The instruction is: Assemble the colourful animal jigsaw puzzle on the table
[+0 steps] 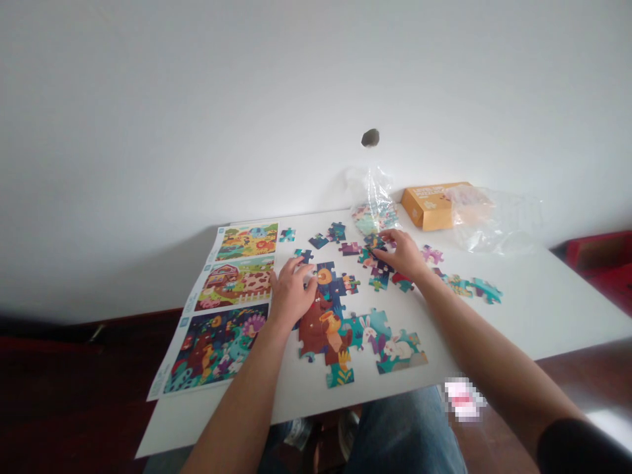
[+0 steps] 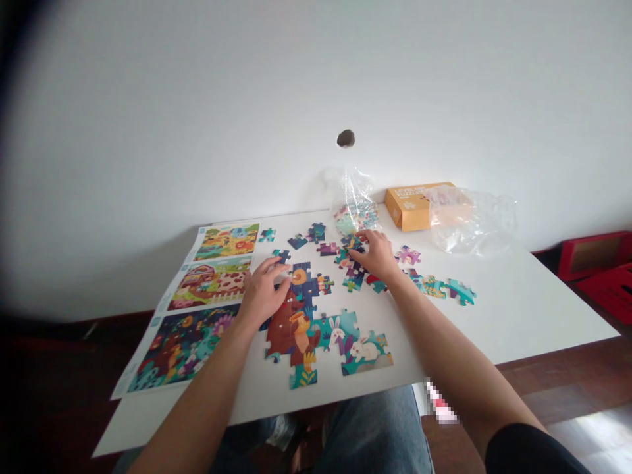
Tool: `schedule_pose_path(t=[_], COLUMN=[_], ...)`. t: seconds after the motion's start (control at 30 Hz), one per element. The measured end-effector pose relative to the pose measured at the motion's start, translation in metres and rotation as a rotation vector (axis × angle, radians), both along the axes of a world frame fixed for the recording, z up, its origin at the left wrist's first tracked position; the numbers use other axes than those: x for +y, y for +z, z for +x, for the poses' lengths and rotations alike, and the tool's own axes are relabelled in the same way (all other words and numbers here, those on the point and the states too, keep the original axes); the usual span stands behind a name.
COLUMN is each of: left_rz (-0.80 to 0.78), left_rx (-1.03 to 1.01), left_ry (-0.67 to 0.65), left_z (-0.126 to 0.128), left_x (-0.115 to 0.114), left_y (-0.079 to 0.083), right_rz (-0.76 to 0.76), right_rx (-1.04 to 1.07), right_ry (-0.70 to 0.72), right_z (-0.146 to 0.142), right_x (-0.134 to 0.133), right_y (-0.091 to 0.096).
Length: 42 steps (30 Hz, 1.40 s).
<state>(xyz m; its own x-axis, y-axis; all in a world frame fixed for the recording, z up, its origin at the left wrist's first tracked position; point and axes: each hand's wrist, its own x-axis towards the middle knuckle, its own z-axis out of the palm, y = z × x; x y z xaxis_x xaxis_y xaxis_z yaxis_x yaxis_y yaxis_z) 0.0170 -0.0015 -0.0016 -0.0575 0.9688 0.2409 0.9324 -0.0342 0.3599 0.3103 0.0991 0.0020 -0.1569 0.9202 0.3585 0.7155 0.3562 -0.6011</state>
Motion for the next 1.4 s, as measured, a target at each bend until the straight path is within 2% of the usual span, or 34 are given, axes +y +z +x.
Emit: schedule_pose_path(t=[0.07, 0.2, 0.3, 0.4, 0.53, 0.6, 0.7, 0.77, 0.97, 1.2, 1.4], left_rz=[-0.001, 0.000, 0.007, 0.008, 0.002, 0.002, 0.002, 0.004, 0.007, -0.015, -0.021], left_rx=[0.001, 0.006, 0.009, 0.006, 0.000, 0.000, 0.001, 0.003, 0.009, -0.002, -0.008], left_ry=[-0.001, -0.001, -0.001, 0.001, 0.001, -0.002, -0.002, -0.002, -0.003, 0.001, 0.004], left_z=[0.000, -0.001, -0.001, -0.001, -0.001, -0.001, -0.001, -0.002, -0.001, -0.001, -0.001], left_x=[0.000, 0.000, 0.000, 0.001, 0.001, 0.001, 0.001, 0.001, 0.001, 0.000, 0.000], left_y=[0.000, -0.001, -0.002, -0.003, -0.003, -0.003, -0.003, -0.004, -0.003, 0.000, 0.001], right_rz=[0.000, -0.031, -0.111, -0.146, -0.124, -0.093, -0.078, -0.079, -0.108, -0.081, -0.140], right_rx=[-0.092, -0.247, -0.338, -0.359, -0.346, -0.336, -0.357, -0.364, -0.302, -0.285, -0.121], right_ry=[0.016, -0.169, -0.185, -0.180, -0.260, -0.185, 0.024, 0.082, 0.042, 0.075, 0.028], right_z=[0.000, 0.021, 0.037, 0.043, 0.037, 0.031, 0.018, 0.010, 0.004, -0.005, -0.011], right_x=[0.000, 0.010, 0.016, 0.018, 0.014, 0.010, 0.003, 0.000, -0.001, -0.003, -0.001], right_y=[-0.001, -0.003, -0.005, -0.007, -0.003, 0.001, 0.005, 0.006, 0.005, -0.003, -0.003])
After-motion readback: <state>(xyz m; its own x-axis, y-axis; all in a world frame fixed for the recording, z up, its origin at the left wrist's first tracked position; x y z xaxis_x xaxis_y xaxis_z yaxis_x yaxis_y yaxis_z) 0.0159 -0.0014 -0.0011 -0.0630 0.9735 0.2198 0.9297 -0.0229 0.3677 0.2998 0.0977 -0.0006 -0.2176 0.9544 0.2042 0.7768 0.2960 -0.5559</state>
